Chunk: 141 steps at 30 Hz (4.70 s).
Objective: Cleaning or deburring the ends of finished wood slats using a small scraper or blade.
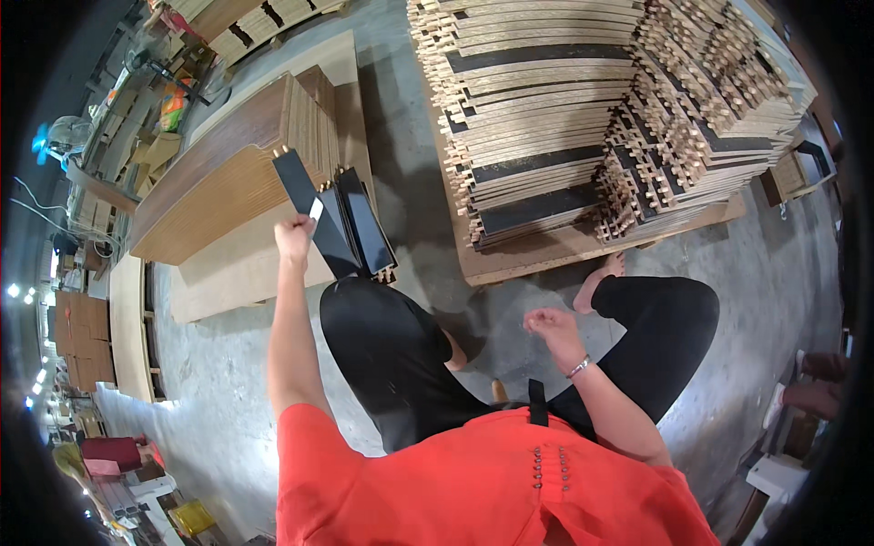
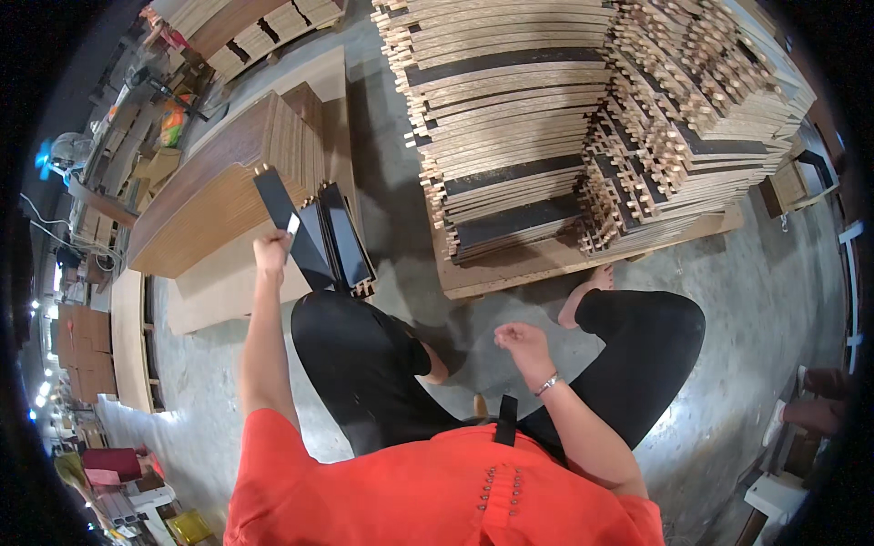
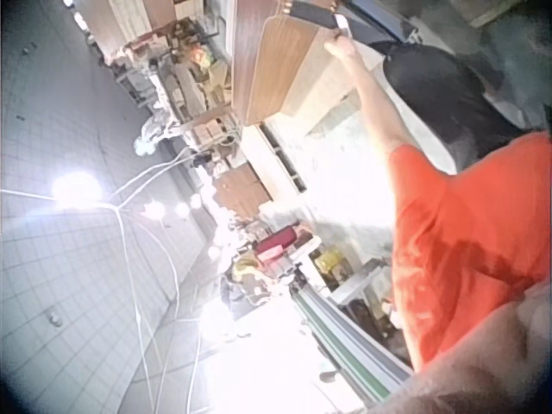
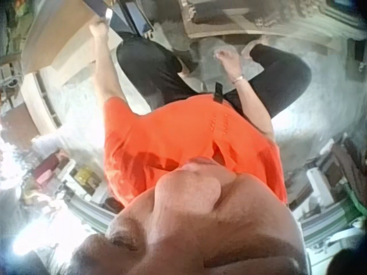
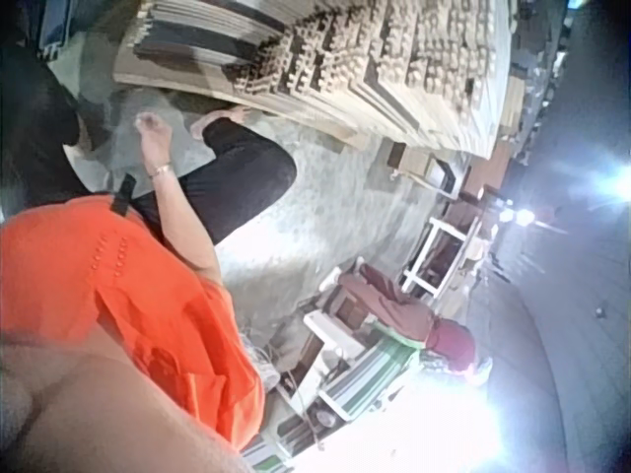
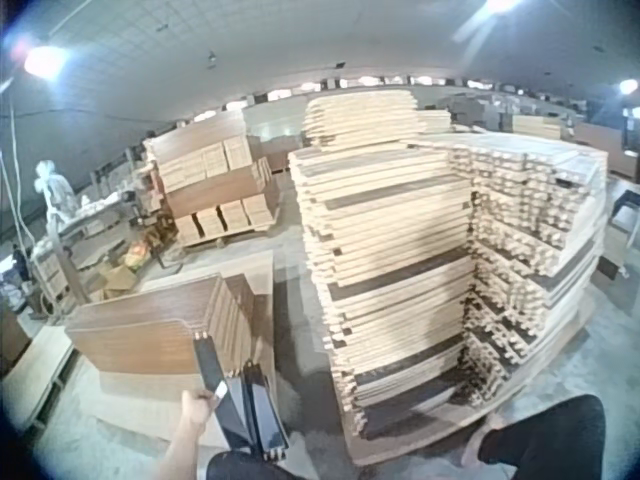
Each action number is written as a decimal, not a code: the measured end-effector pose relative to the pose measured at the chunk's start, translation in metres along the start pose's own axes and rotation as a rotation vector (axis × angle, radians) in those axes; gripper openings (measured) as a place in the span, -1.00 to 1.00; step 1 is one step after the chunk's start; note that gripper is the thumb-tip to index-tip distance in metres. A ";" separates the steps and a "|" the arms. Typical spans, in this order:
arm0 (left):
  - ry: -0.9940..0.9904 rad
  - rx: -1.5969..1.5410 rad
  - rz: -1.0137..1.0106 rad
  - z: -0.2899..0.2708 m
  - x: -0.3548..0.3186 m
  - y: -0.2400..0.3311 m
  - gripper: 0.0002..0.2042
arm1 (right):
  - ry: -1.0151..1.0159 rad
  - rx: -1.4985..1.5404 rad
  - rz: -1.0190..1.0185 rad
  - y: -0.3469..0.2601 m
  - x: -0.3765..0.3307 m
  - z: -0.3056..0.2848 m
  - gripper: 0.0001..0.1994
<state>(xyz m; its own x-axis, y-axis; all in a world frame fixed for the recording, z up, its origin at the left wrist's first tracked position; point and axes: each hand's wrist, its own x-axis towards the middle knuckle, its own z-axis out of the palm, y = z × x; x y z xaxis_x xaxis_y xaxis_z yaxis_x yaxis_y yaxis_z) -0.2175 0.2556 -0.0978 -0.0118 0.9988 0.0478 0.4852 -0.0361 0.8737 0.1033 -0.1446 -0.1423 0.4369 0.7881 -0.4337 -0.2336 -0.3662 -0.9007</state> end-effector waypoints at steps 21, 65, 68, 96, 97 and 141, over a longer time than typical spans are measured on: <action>-0.009 0.423 -0.290 -0.016 0.004 -0.118 -0.86 | -0.119 -0.077 0.238 0.011 0.004 -0.005 -0.87; -0.559 0.064 0.561 0.075 -0.142 0.141 -0.97 | 0.401 -1.468 -1.006 -0.476 0.184 -0.016 -0.45; -0.548 0.068 0.585 0.076 -0.140 0.139 -0.96 | 0.384 -1.472 -1.039 -0.475 0.186 -0.022 -0.45; -0.528 0.276 0.708 0.080 -0.139 0.146 -0.93 | 0.517 -1.564 -0.788 -0.484 0.179 -0.108 -0.33; -0.523 0.276 0.712 0.080 -0.139 0.147 -0.93 | 0.520 -1.563 -0.793 -0.484 0.174 -0.104 -0.33; -0.371 0.430 0.690 0.250 -0.108 0.166 -0.94 | 0.139 0.896 0.292 -0.090 -0.002 -0.028 -0.55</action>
<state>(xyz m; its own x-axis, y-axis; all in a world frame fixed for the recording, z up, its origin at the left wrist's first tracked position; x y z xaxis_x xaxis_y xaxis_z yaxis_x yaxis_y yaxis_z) 0.0832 0.1504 -0.0786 0.6515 0.7086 0.2709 0.5665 -0.6919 0.4476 0.1478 -0.1276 -0.0613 0.3418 0.6383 -0.6897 -0.9036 0.0216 -0.4278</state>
